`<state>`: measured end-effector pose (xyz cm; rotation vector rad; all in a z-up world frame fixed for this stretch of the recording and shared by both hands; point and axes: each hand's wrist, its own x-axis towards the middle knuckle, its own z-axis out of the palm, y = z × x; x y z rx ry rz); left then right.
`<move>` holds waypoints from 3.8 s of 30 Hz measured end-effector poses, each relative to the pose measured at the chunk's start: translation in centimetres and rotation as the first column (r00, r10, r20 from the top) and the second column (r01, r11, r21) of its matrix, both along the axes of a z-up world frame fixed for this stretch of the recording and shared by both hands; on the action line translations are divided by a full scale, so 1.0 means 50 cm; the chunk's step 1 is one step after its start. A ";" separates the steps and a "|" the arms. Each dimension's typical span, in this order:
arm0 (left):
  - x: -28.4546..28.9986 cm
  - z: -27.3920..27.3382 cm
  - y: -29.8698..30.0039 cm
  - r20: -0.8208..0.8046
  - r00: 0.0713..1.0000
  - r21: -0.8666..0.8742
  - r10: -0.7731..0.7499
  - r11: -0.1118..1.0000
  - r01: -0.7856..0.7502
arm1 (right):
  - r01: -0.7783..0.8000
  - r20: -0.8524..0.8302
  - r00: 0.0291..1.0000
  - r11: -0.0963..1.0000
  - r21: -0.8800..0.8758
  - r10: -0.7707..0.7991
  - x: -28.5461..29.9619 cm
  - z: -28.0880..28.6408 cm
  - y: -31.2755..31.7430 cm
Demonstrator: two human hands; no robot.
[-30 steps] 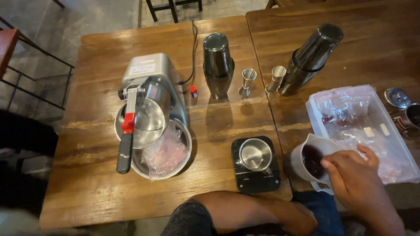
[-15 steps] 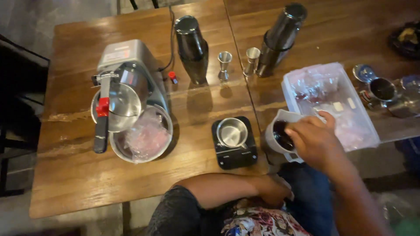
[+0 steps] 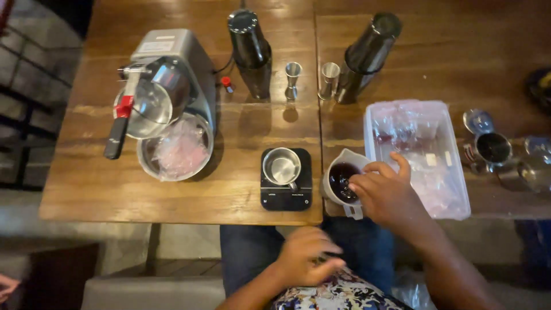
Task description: The person stirs a dark liquid in a white pitcher, pours it into a metal cup on a digital scale, and then opens a small plastic packet to add its contents to the cup. The person continues to stir the liquid in the pitcher.
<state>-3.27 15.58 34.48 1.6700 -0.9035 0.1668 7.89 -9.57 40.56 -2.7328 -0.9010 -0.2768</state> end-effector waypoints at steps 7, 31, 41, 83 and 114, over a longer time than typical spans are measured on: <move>-0.001 -0.081 0.175 0.158 0.608 0.065 0.778 0.607 -0.792 | -0.083 -0.049 0.995 0.994 0.075 0.087 0.032 -0.015 -0.007; 0.223 -0.108 0.252 0.021 0.815 0.139 0.579 0.805 -0.576 | 0.326 -0.007 0.944 0.937 -0.124 -0.330 -0.036 -0.043 0.050; 0.239 -0.173 0.278 0.003 0.878 0.227 0.479 0.855 -0.467 | 0.264 -0.196 0.957 0.922 0.282 -0.214 -0.059 -0.025 0.060; 0.240 -0.134 0.256 -0.019 0.882 0.329 0.472 0.835 -0.440 | 0.185 -0.037 0.982 0.931 0.314 -0.183 -0.054 -0.082 0.055; 0.146 -0.124 0.249 -0.020 0.857 0.528 0.515 0.733 -0.428 | -0.001 -0.120 0.992 0.942 0.336 0.044 -0.034 0.002 0.030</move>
